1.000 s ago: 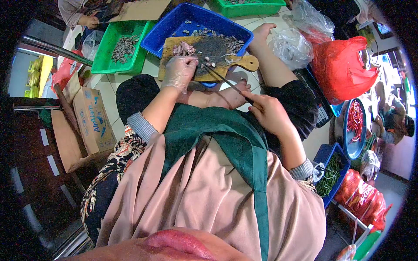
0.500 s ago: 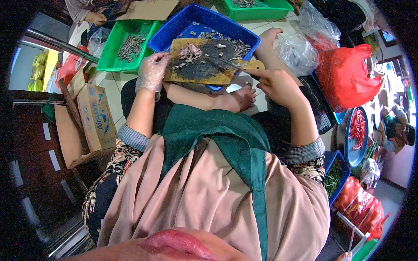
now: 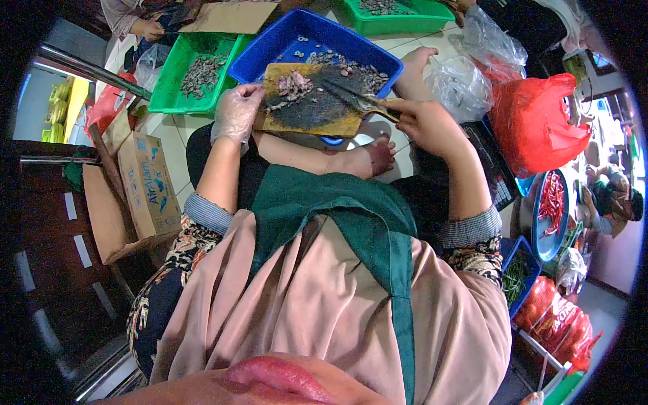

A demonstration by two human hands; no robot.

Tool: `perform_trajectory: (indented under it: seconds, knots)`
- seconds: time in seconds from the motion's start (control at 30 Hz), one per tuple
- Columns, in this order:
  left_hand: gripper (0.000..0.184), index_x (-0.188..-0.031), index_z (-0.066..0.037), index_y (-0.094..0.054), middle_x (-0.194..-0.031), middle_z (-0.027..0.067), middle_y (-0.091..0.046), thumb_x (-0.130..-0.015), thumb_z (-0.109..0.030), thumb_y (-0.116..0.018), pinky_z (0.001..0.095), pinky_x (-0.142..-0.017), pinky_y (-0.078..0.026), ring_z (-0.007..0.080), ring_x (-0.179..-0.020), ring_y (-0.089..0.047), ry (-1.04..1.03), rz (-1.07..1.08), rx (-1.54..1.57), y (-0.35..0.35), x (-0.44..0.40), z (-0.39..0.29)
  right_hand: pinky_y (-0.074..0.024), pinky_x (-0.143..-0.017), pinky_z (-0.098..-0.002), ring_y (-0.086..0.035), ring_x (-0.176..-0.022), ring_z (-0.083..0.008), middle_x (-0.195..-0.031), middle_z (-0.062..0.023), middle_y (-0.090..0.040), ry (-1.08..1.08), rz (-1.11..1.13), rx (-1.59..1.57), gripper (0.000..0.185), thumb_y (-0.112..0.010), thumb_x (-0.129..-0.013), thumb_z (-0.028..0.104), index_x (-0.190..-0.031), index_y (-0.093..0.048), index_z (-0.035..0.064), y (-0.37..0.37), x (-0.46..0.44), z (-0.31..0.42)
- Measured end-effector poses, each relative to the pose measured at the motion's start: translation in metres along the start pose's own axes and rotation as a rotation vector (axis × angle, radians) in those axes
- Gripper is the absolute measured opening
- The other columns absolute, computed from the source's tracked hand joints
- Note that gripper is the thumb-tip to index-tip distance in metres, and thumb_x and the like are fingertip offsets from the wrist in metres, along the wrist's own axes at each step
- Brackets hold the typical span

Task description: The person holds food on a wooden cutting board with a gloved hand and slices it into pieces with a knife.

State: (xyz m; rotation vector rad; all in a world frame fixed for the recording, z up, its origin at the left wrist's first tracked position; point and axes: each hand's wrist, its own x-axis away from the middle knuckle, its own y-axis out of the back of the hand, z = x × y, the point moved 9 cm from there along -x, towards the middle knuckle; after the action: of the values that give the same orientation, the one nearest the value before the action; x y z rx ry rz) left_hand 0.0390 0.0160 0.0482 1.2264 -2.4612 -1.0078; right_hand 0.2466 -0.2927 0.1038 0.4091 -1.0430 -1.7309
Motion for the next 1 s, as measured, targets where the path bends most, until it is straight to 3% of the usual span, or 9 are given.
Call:
perform_trajectory:
  seconds: [0.13,0.37,0.47,0.5,0.6,0.7,0.83,0.97,1.0]
  knots:
    - [0.027,-0.107,-0.003,-0.078,-0.092,0.0118,-0.078,-0.092,-0.025,-0.073,0.0333,-0.077,-0.054,0.0194,-0.080,-0.072,0.032,-0.003,-0.006,0.003,-0.002,0.006,-0.0514,-0.070,-0.0373,-0.058,-0.067,-0.0233,-0.078,-0.0177,-0.064,0.130,0.029,-0.010,0.051,-0.071,-0.084,0.005,-0.134,-0.069,0.0180,-0.010,0.010,0.015]
    - [0.025,-0.107,-0.007,-0.079,-0.095,0.0136,-0.078,-0.089,-0.025,-0.073,0.0358,-0.081,-0.056,0.0254,-0.086,-0.075,0.008,0.028,-0.126,0.003,0.002,-0.004,-0.0507,-0.069,-0.0419,-0.061,-0.066,-0.0317,-0.078,-0.0182,-0.066,0.063,-0.015,-0.026,0.048,-0.069,-0.085,0.006,-0.132,-0.069,0.0166,-0.017,0.002,-0.003]
    - [0.026,-0.106,-0.010,-0.080,-0.096,0.0137,-0.078,-0.085,-0.026,-0.075,0.0382,-0.084,-0.057,0.0292,-0.090,-0.075,-0.028,0.130,-0.237,-0.009,0.004,0.000,-0.0532,-0.076,-0.0423,-0.066,-0.076,-0.0340,-0.086,-0.0207,-0.069,0.048,-0.197,0.023,0.049,-0.069,-0.085,0.006,-0.133,-0.068,0.0164,-0.005,-0.011,-0.044]
    - [0.027,-0.106,-0.011,-0.080,-0.096,0.0137,-0.078,-0.084,-0.027,-0.076,0.0390,-0.084,-0.057,0.0303,-0.090,-0.075,-0.029,0.182,-0.275,-0.012,0.009,-0.004,-0.0523,-0.090,-0.0401,-0.069,-0.096,-0.0326,-0.109,-0.0232,-0.070,0.014,-0.230,0.007,0.050,-0.071,-0.086,0.007,-0.135,-0.066,0.0125,0.000,-0.009,-0.045]
    - [0.026,-0.101,-0.014,-0.081,-0.098,0.0140,-0.076,-0.080,-0.028,-0.076,0.0443,-0.089,-0.055,0.0344,-0.095,-0.072,-0.096,0.215,-0.413,-0.023,0.012,-0.002,-0.0515,-0.095,-0.0396,-0.069,-0.103,-0.0330,-0.115,-0.0227,-0.071,-0.103,-0.271,-0.008,0.050,-0.071,-0.086,0.007,-0.135,-0.066,0.0114,0.008,-0.002,-0.049]
    - [0.020,-0.095,-0.016,-0.081,-0.097,0.0143,-0.074,-0.080,-0.028,-0.076,0.0470,-0.091,-0.053,0.0353,-0.099,-0.068,-0.155,0.152,-0.474,-0.035,0.017,-0.008,-0.0531,-0.091,-0.0436,-0.070,-0.097,-0.0371,-0.111,-0.0237,-0.071,0.042,-0.379,-0.035,0.047,-0.071,-0.085,0.008,-0.132,-0.068,0.0130,0.006,0.009,-0.036]
    - [0.017,-0.092,-0.017,-0.082,-0.096,0.0150,-0.074,-0.083,-0.030,-0.075,0.0457,-0.091,-0.052,0.0357,-0.098,-0.068,-0.280,0.197,-0.422,-0.068,0.024,-0.032,-0.0538,-0.080,-0.0408,-0.069,-0.083,-0.0329,-0.095,-0.0222,-0.070,-0.089,-0.280,-0.085,0.044,-0.073,-0.086,0.007,-0.130,-0.069,0.0095,-0.021,0.022,-0.032]
    - [0.019,-0.088,-0.010,-0.080,-0.087,0.0191,-0.073,-0.081,-0.028,-0.077,0.0484,-0.082,-0.055,0.0381,-0.087,-0.070,-0.332,0.111,-0.266,-0.091,0.025,-0.053,-0.0458,-0.063,-0.0305,-0.046,-0.065,-0.0115,-0.071,-0.0029,-0.050,-0.089,-0.208,-0.293,0.050,-0.070,-0.087,-0.002,-0.135,-0.067,0.0089,-0.048,0.042,-0.011]
    - [0.019,-0.087,-0.010,-0.080,-0.086,0.0196,-0.073,-0.080,-0.027,-0.078,0.0487,-0.081,-0.055,0.0384,-0.086,-0.070,-0.336,0.070,-0.260,-0.095,0.024,-0.054,-0.0462,-0.063,-0.0304,-0.046,-0.065,-0.0113,-0.071,-0.0040,-0.049,-0.072,-0.208,-0.280,0.050,-0.070,-0.087,-0.003,-0.135,-0.066,0.0077,-0.051,0.046,-0.006]
